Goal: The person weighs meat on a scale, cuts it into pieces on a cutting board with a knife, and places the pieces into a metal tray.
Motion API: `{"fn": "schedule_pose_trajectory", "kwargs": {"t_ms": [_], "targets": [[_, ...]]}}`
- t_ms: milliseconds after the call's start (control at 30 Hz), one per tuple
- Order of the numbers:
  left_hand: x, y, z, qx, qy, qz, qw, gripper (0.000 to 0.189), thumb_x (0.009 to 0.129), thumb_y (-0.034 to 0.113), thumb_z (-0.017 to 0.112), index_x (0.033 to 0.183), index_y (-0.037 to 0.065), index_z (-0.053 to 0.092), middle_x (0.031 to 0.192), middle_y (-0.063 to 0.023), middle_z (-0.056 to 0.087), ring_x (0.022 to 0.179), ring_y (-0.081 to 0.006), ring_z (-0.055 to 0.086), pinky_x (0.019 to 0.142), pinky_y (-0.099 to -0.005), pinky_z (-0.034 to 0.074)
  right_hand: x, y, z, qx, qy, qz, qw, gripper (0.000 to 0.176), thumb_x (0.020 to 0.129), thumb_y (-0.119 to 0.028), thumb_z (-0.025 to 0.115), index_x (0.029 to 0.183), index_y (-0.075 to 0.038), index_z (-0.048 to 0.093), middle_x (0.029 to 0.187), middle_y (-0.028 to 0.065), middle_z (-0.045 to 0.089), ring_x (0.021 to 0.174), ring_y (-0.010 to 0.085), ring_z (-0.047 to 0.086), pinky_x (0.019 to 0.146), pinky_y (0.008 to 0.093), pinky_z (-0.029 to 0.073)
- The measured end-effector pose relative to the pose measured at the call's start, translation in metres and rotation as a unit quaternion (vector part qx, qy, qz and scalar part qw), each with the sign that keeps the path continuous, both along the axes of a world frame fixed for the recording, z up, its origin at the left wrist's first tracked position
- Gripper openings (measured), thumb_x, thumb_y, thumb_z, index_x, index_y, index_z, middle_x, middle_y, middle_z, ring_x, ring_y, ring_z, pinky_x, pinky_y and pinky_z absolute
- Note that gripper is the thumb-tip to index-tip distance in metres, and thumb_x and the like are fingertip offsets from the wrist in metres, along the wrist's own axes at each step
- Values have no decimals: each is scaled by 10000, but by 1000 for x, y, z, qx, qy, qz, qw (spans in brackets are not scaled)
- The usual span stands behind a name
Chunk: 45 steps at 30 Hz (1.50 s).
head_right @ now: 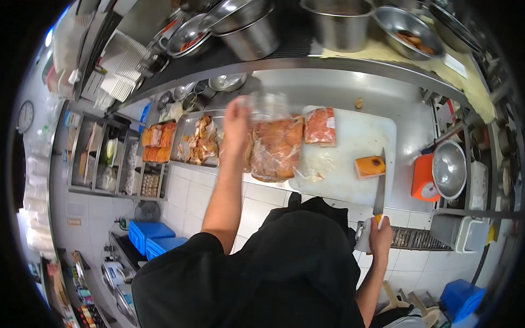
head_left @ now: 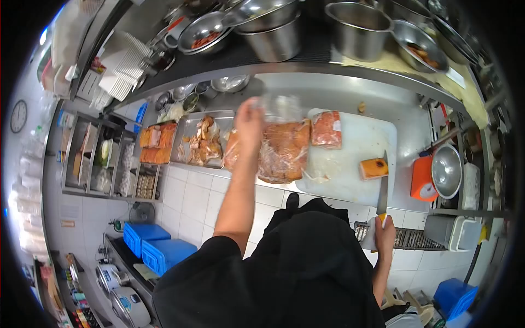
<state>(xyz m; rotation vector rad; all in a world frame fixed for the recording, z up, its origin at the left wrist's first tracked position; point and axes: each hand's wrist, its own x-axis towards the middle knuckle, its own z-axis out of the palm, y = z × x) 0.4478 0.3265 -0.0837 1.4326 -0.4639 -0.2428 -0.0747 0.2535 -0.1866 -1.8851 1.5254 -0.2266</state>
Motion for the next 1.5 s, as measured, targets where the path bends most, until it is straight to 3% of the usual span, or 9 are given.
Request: {"fn": "schedule_pose_trajectory", "kwargs": {"t_ms": [267, 500, 600, 700, 800, 900, 1100, 1300, 1500], "targets": [[212, 219, -72, 139, -178, 304, 926, 209, 1001, 144, 615, 1125, 18, 728, 877, -88, 728, 732, -166, 647, 687, -335, 530, 24, -3, 6, -64, 49, 10, 997, 335, 1008, -271, 656, 1040, 52, 575, 917, 335, 686, 903, 547, 660, 759, 562, 511], [233, 198, -91, 467, -189, 119, 856, 402, 958, 388, 686, 1135, 31, 740, 1094, -165, 769, 1042, -348, 734, 877, -434, 564, 38, -2, -17, -83, 58, -3, 995, 337, 1004, -262, 664, 1092, 54, 589, 939, 330, 693, 916, 539, 664, 773, 547, 522], [220, 160, -96, 690, -227, 117, 678, 484, 924, 483, 715, 1173, 69, 745, 1195, -146, 752, 1106, -339, 726, 920, -425, 579, 46, 4, -15, -73, 66, -18, 995, 332, 1003, -254, 664, 1100, 56, 595, 963, 319, 697, 933, 520, 676, 789, 525, 528], [213, 139, -66, 757, -182, 27, 627, 433, 967, 433, 670, 1213, 83, 740, 1255, -147, 731, 1136, -299, 725, 934, -406, 590, 49, 5, -12, -52, 58, -23, 997, 326, 1004, -248, 664, 1104, 56, 599, 988, 308, 699, 946, 496, 685, 806, 503, 529], [243, 137, -114, 765, -227, 55, 600, 339, 1006, 319, 597, 1205, 90, 748, 1246, -159, 737, 1141, -280, 728, 912, -407, 596, 50, 8, -13, -56, 78, -35, 995, 321, 1004, -246, 664, 1106, 52, 602, 999, 301, 699, 949, 482, 686, 817, 493, 527], [255, 131, -125, 790, -245, -11, 562, 423, 924, 392, 702, 1229, 101, 729, 1269, -150, 716, 1137, -296, 723, 948, -424, 590, 49, 11, -21, -56, 65, -41, 995, 322, 1003, -244, 665, 1113, 52, 603, 1017, 303, 694, 961, 481, 679, 832, 493, 522], [216, 136, -85, 720, -226, 13, 656, 282, 983, 239, 570, 1124, 137, 792, 1144, -181, 762, 1082, -289, 748, 877, -437, 599, 42, 13, -24, -53, 48, -42, 997, 346, 1002, -247, 664, 1133, 66, 597, 1024, 309, 686, 967, 495, 668, 836, 501, 516], [266, 198, -104, 331, -148, 69, 929, 158, 971, 223, 681, 992, 82, 749, 867, -97, 748, 853, -196, 715, 765, -365, 542, 30, 2, -35, -51, 80, -25, 995, 358, 995, -256, 670, 1129, 68, 601, 1030, 315, 688, 985, 498, 671, 839, 510, 517], [249, 233, -1, 147, 3, 113, 983, 188, 1011, 232, 637, 948, 60, 678, 807, 31, 620, 713, -78, 495, 652, -263, 403, 25, -6, -24, -42, 48, 4, 998, 371, 989, -278, 680, 1117, 63, 614, 990, 307, 705, 943, 497, 687, 808, 521, 529]]}}
